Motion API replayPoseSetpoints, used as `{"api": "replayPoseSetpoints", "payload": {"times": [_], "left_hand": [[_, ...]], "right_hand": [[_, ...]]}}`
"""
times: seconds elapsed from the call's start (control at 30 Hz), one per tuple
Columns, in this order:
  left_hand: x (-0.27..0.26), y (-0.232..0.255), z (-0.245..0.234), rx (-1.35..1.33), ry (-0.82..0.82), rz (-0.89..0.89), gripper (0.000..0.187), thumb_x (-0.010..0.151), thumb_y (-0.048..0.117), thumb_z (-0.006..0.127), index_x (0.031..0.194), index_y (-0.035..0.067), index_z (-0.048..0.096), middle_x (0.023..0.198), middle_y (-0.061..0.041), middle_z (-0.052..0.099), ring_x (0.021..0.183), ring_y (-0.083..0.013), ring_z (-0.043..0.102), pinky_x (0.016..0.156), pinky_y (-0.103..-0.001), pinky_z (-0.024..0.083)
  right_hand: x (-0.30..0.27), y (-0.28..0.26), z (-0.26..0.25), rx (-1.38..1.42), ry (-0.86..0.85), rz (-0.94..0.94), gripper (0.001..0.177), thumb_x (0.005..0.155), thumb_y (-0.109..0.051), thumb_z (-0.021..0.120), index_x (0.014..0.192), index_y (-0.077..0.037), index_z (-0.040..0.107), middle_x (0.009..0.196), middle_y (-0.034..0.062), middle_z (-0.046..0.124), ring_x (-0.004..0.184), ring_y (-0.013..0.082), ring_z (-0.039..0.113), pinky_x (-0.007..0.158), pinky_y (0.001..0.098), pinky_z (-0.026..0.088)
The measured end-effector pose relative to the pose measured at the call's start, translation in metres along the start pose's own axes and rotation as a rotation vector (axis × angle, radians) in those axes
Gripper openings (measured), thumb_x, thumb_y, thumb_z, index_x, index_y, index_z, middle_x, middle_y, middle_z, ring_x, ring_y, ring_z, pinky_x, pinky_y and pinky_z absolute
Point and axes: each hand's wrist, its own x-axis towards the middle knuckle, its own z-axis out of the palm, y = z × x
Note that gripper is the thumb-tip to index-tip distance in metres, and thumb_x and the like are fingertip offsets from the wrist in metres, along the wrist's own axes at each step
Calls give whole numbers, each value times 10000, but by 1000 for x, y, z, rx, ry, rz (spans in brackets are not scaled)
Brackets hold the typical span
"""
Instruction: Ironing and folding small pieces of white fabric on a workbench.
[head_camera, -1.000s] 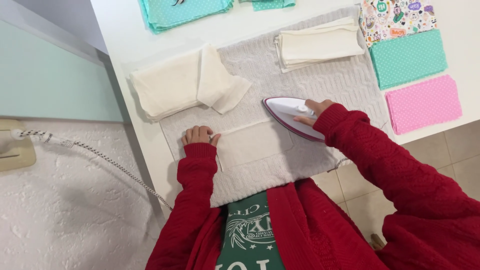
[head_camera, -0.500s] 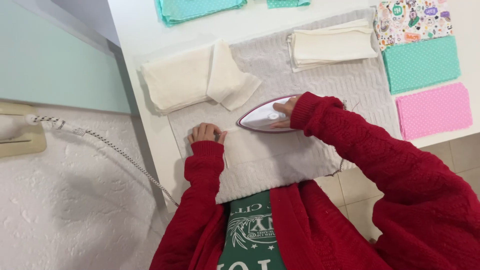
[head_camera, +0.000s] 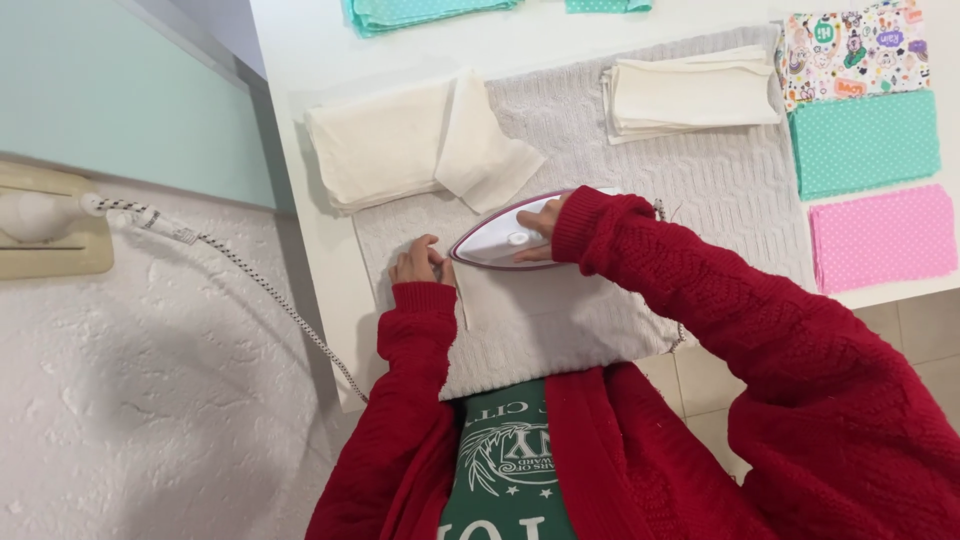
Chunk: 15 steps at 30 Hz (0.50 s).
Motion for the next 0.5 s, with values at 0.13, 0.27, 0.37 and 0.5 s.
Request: {"api": "replayPoseSetpoints", "payload": {"times": [0.13,0.27,0.37,0.5], "left_hand": [[-10,-7,-24,-20,138,47,470,827,70,736,1235,179,529,859,2,589,842,-239,592,825,-401,441],[-27,-10,-56,-33,214,6,443,878,4,670,1273,133,515,881,-22,526,825,-246,559,805,-367,447],[-40,-8,-72,-25,219,16,379,905,8,652,1246,120,531,870,-25,501,808,-235,547,789,-337,459],[-42,-30,-60,36,270,229,243,971,82,569,1210,125,585,880,-45,519,754,-264,525,745,-376,441]], "right_hand": [[9,-9,-4,-10,-9,-1,604,877,-817,446,1004,-229,499,789,96,737,624,225,740,526,297,583],[6,-24,-22,-14,-16,0,612,884,-811,441,1013,-215,499,822,116,738,662,244,749,556,305,592],[10,-34,-30,5,-13,-21,572,902,-786,446,1003,-228,516,825,116,739,672,236,748,553,293,599],[17,-38,-29,-11,1,-16,614,885,-808,449,1014,-213,528,846,147,747,705,258,755,585,309,608]]}}
